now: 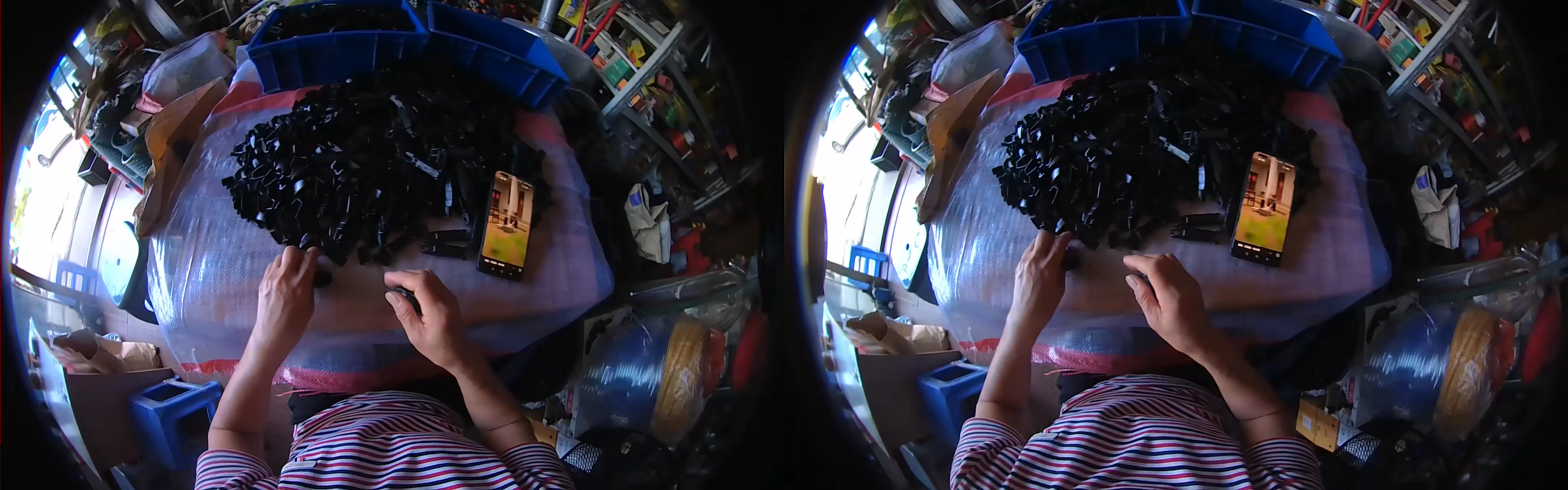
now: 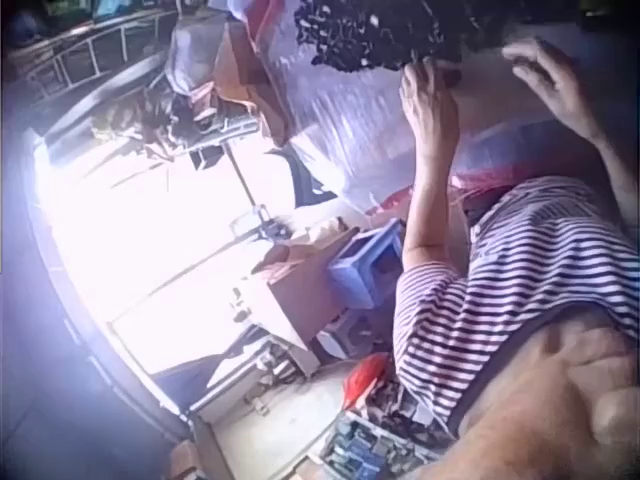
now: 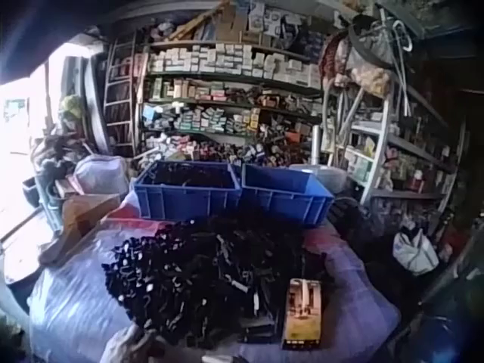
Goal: The recorder is assembling small black plastic components by hand at a workbench.
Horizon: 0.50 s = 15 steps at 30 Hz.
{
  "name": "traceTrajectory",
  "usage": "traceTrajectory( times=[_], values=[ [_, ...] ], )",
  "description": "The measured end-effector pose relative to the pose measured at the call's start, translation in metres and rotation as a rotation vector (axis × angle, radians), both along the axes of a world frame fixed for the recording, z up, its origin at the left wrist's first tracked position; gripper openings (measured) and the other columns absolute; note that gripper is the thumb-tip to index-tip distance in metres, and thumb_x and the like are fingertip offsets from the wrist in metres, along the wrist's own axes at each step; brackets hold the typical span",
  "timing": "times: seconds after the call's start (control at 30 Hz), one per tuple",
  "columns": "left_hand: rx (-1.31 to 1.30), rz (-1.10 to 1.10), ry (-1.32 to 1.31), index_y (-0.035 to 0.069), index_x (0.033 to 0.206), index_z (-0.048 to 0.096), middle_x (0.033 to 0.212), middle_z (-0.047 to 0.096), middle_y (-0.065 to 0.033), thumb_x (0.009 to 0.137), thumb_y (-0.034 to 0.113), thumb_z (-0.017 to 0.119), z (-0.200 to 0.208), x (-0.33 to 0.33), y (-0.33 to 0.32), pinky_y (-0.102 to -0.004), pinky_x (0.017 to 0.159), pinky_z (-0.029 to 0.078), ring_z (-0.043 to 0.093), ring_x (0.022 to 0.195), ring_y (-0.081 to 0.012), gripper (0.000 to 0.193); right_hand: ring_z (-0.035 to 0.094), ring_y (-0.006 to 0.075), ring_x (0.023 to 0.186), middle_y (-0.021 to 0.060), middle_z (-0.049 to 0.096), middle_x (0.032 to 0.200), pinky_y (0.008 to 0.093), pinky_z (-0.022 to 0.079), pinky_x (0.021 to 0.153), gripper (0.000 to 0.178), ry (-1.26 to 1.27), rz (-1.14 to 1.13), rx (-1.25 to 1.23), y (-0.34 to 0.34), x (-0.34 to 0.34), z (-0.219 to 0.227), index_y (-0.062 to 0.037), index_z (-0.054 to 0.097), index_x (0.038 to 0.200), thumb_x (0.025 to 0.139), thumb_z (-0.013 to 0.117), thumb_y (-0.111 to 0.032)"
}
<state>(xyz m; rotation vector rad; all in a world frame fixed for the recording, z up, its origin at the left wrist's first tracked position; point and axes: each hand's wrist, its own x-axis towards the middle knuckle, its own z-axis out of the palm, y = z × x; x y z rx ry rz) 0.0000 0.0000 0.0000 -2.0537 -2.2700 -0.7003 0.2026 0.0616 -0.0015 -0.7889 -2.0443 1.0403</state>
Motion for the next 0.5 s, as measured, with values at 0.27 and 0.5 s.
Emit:
traceTrajectory(
  times=[0.27,0.5],
  values=[
    [0.128,-0.058,-0.355,0.003,0.098,0.054,0.078,0.053,-0.0102,0.073,-0.008,0.054,0.015,0.002,0.004,-0.0323,0.056,0.046,0.057,0.063,-0.0216,0.027,0.059,0.0239,0.083,0.0104,0.06,0.088,0.0303,0.048,0.07,0.03,0.014,-0.01,0.296,0.003,0.009,0.006,-0.0004,0.054,0.106,0.078,0.063,-0.004],
    [0.056,-0.138,-1.398,0.001,0.092,0.053,0.066,0.053,-0.002,0.087,0.015,0.056,0.011,0.032,0.009,-0.0192,0.047,0.039,0.049,0.052,-0.0075,0.015,0.059,0.0205,0.086,0.0106,0.058,0.093,0.028,0.048,0.072,0.03,0.279,0.054,0.063,-0.008,-0.026,0.014,-0.001,0.054,0.108,0.08,0.062,-0.006]
  ],
)
